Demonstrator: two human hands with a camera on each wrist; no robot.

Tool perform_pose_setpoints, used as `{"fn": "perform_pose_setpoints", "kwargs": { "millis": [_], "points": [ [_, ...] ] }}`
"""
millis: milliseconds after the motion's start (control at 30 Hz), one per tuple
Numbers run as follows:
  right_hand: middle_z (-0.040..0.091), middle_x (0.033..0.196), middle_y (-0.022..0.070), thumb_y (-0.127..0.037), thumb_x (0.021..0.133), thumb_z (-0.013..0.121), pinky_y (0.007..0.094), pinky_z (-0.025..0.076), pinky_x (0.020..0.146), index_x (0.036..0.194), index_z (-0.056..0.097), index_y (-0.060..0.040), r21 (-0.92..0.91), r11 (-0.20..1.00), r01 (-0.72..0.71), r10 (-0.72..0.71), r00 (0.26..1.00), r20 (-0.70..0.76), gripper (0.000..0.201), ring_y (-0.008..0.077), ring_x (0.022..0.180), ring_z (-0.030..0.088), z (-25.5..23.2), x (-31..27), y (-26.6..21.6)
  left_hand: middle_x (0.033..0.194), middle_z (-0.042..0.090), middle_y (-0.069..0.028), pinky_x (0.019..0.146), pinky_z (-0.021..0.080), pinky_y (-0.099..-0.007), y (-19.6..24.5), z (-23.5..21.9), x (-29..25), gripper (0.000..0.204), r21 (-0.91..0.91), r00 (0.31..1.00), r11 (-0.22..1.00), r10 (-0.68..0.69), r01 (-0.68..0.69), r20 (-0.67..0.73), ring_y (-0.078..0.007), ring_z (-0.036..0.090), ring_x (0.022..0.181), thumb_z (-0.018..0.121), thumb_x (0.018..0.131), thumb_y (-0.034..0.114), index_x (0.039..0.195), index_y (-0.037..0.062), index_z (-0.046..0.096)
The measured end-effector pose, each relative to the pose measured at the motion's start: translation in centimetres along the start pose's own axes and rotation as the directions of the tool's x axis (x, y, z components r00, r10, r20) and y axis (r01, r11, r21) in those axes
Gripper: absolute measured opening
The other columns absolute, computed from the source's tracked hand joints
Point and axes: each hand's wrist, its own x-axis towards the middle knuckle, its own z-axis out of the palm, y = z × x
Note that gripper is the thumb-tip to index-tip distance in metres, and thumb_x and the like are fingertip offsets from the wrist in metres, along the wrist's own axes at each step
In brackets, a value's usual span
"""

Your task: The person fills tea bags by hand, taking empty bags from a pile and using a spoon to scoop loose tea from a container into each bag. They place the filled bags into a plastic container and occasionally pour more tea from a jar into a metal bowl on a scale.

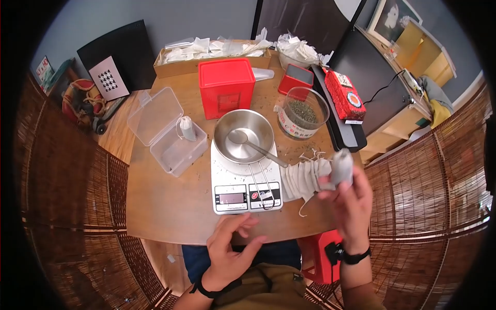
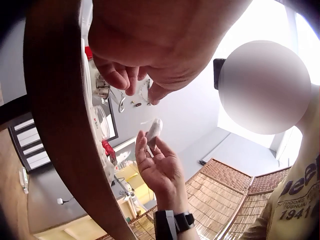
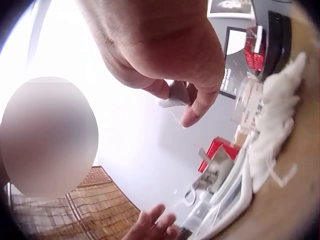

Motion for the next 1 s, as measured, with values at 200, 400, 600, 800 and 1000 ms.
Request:
{"fn": "perform_pose_setpoints", "kwargs": {
  "millis": [200, 400, 600, 800, 1000],
  "points": [
    [0.072, 0.122, 0.0085, -0.013, 0.11, 0.068, 0.0246, 0.057, 0.077, 0.148, 0.059, 0.0012, -0.327, 0.933, 0.154, -0.187, 0.98, -0.073, 0.041, 0.0081, 0.096, 0.067, -2.1, 11.3, -2.0, 0.106, 0.07, -0.0086, 0.079, 0.051, -0.025, -1.5, -1.3, 0.6, 0.047, 0.025, 0.991, 0.999, -0.044, 0.048, -0.127, -0.012, 0.064, 0.089, 0.082, 0.09, -0.009, 0.133, -0.0013, 0.067],
    [0.074, 0.111, 0.0057, -0.003, 0.102, 0.077, 0.0229, 0.056, 0.077, 0.131, 0.066, 0.0032, -0.616, 0.738, 0.275, -0.292, 0.954, 0.076, 0.031, 0.0067, 0.092, 0.067, -3.0, 17.9, -0.2, 0.101, 0.069, -0.0074, 0.077, 0.05, -0.0247, -2.1, -1.3, 0.7, 0.038, 0.01, 0.981, 0.998, -0.061, 0.064, -0.186, -0.0117, 0.064, 0.086, 0.079, 0.093, -0.009, 0.129, -0.0026, 0.069],
    [0.077, 0.102, 0.0063, -0.006, 0.102, 0.078, 0.0262, 0.055, 0.077, 0.122, 0.072, 0.0027, -0.74, 0.595, 0.313, -0.419, 0.907, 0.047, 0.022, 0.0084, 0.085, 0.066, -0.5, 18.2, -0.9, 0.094, 0.07, -0.0091, 0.072, 0.051, -0.0262, -1.4, -1.6, 1.4, 0.032, 0.095, 0.986, 0.995, -0.004, 0.019, -0.165, -0.0137, 0.064, 0.08, 0.08, 0.092, -0.008, 0.123, -0.0034, 0.071],
    [0.075, 0.094, 0.0053, -0.009, 0.101, 0.079, 0.0281, 0.054, 0.075, 0.12, 0.077, 0.002, -0.777, 0.477, 0.411, -0.575, 0.815, 0.079, 0.022, 0.009, 0.081, 0.064, -0.2, 18.7, -0.3, 0.091, 0.074, -0.0103, 0.07, 0.053, -0.0295, -1.2, -1.8, 1.6, 0.033, 0.144, 0.989, 0.99, 0.032, -0.011, -0.142, -0.019, 0.065, 0.078, 0.081, 0.089, -0.007, 0.12, -0.0014, 0.072],
    [0.073, 0.092, 0.0041, -0.008, 0.102, 0.079, 0.0265, 0.053, 0.072, 0.12, 0.077, 0.0021, -0.765, 0.539, 0.352, -0.518, 0.855, 0.027, 0.021, 0.0087, 0.08, 0.064, 0.7, 18.3, -0.6, 0.092, 0.075, -0.0099, 0.068, 0.053, -0.0301, -1.5, -1.8, 1.5, 0.034, 0.124, 0.99, 0.992, 0.044, -0.027, -0.137, -0.0195, 0.065, 0.077, 0.082, 0.089, -0.006, 0.121, 0.0, 0.072]
  ]
}}
